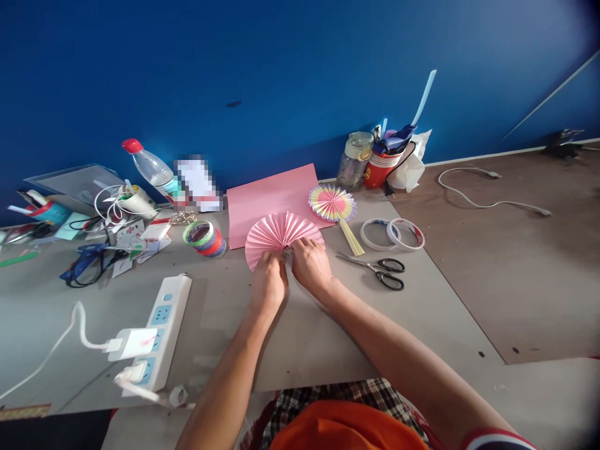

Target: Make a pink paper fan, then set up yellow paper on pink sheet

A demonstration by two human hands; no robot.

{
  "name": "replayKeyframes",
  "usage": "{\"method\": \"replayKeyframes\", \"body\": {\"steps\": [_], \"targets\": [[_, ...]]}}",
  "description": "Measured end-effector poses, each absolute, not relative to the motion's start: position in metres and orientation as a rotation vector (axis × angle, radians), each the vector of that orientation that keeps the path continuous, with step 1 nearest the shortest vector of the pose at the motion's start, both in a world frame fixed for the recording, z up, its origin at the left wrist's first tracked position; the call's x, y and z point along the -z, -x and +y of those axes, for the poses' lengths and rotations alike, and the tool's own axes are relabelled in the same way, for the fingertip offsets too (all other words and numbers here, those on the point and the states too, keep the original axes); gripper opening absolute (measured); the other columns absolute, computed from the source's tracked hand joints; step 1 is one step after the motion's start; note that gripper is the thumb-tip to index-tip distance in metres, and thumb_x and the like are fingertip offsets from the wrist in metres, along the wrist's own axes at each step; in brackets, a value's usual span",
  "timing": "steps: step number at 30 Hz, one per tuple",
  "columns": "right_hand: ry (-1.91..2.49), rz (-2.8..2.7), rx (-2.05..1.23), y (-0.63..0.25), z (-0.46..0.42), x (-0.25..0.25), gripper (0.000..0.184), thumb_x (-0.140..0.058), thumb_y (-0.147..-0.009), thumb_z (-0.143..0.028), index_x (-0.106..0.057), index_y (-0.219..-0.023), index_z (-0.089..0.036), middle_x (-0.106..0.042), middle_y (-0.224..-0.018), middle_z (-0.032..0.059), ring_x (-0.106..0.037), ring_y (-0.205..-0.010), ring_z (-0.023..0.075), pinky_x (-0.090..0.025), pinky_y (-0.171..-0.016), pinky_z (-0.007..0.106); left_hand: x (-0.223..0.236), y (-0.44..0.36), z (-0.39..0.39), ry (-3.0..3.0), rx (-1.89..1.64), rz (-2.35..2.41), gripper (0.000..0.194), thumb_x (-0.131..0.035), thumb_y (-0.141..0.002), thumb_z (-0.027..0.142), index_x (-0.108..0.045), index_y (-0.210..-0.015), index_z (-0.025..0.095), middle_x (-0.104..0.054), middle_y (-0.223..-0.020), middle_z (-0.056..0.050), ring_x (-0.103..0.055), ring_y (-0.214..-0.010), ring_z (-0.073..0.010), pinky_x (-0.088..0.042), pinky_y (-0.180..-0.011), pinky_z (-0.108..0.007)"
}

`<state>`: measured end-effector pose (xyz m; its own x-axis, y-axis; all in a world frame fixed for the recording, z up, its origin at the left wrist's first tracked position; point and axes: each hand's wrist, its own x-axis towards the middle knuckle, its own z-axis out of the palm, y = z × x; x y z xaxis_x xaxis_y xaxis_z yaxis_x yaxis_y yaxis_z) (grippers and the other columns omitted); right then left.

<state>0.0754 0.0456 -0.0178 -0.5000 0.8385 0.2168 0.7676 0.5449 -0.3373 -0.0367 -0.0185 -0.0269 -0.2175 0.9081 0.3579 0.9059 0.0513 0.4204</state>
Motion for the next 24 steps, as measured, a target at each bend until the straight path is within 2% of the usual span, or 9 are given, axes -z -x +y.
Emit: {"method": "replayKeyframes", "body": {"steps": [4, 8, 13, 16, 24], "targets": [[1.278, -2.484, -0.337, -0.081, 0.048, 0.016, 0.021, -0.047, -0.079, -0.007, -0.062, -0.091, -0.012, -0.061, -0.098, 0.0117, -0.054, -0.090, 0.0209, -0.037, -0.079, 0.029, 0.027, 0.039, -0.017, -1.931, -0.916, 2.258, 0.026, -0.040, -0.088, 0.014, -0.066, -0.093, 0.017, -0.065, -0.094, -0.009, -0.062, -0.088, -0.0195, -0.049, -0.080, -0.031], [1.338, -2.541, -0.360, -0.082, 0.044, 0.013, 0.022, -0.047, -0.078, -0.006, -0.064, -0.091, -0.010, -0.057, -0.104, 0.0144, -0.053, -0.088, 0.0201, -0.041, -0.075, 0.029, 0.026, 0.040, -0.016, -1.937, -0.858, 2.264, 0.026, -0.041, -0.086, 0.015, -0.066, -0.092, 0.019, -0.066, -0.092, -0.007, -0.061, -0.084, -0.0189, -0.049, -0.079, -0.030], [1.417, -2.558, -0.160, -0.084, 0.036, 0.004, 0.020, -0.051, -0.082, -0.018, -0.067, -0.093, -0.013, -0.055, -0.107, 0.0168, -0.049, -0.098, 0.0291, -0.040, -0.081, 0.039, 0.029, 0.037, -0.016, -1.970, -0.803, 2.281, 0.022, -0.043, -0.084, 0.012, -0.064, -0.086, 0.019, -0.062, -0.092, -0.008, -0.060, -0.084, -0.0191, -0.049, -0.077, -0.029], [1.468, -2.581, -0.142, -0.087, 0.033, -0.001, 0.022, -0.048, -0.084, -0.019, -0.067, -0.095, -0.015, -0.056, -0.106, 0.0164, -0.051, -0.095, 0.0288, -0.040, -0.077, 0.040, 0.029, 0.035, -0.017, -1.975, -0.785, 2.291, 0.019, -0.046, -0.083, 0.014, -0.064, -0.087, 0.019, -0.059, -0.093, -0.008, -0.058, -0.085, -0.0195, -0.048, -0.077, -0.030], [1.495, -2.658, -0.244, -0.090, 0.032, -0.009, 0.023, -0.046, -0.084, -0.014, -0.065, -0.098, -0.016, -0.061, -0.104, 0.0148, -0.056, -0.096, 0.0283, -0.040, -0.075, 0.037, 0.031, 0.034, -0.019, -1.977, -0.634, 2.388, 0.017, -0.051, -0.085, 0.025, -0.066, -0.091, 0.020, -0.061, -0.095, -0.009, -0.054, -0.093, -0.0250, -0.043, -0.086, -0.038]]}}
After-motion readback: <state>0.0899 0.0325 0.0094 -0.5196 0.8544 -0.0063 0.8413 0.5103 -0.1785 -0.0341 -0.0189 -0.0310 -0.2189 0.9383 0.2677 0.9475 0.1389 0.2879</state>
